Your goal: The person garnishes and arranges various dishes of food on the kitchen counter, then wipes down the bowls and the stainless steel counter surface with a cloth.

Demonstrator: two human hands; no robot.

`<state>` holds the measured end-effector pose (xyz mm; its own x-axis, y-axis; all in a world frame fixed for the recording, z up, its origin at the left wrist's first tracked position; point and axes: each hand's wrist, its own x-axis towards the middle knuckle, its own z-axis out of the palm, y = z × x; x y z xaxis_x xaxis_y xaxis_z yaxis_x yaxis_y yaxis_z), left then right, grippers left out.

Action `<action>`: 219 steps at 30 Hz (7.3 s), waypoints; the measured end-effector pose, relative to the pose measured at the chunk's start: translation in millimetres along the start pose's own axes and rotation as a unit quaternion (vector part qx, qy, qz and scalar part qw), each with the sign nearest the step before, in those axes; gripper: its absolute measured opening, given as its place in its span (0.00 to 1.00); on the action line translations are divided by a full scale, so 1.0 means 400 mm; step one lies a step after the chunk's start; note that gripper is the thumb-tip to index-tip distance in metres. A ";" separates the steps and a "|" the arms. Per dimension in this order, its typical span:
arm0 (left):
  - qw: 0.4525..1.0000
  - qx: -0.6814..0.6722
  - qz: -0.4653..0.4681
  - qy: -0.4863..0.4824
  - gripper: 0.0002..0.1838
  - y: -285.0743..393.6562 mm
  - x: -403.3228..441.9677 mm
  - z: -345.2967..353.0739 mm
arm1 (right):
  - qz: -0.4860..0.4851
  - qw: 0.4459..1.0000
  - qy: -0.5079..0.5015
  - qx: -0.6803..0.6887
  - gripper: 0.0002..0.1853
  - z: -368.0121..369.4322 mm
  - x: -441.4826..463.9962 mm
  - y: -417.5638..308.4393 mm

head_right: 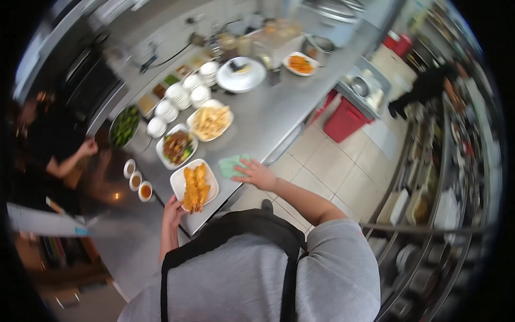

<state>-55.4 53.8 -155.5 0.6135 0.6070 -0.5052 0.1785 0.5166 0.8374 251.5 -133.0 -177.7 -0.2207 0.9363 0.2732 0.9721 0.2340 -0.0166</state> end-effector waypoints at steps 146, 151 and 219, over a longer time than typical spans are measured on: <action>0.509 0.707 0.480 -0.107 0.35 0.038 0.963 1.663 | 0.929 0.260 0.008 0.262 0.20 0.148 -0.798 -0.350; 0.478 0.566 0.590 -0.320 0.34 0.043 0.969 1.646 | 0.926 0.289 0.005 0.244 0.20 0.203 -0.832 -0.367; 0.861 0.434 0.097 -0.248 0.26 -0.199 0.599 1.526 | 0.204 0.946 0.220 0.118 0.21 -0.246 -0.386 0.382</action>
<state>547.2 -210.4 -215.8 0.9108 0.1874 -0.3679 0.4116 -0.3411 0.8451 442.0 -267.7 -127.7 0.2747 0.7735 0.5712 0.9127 -0.0228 -0.4080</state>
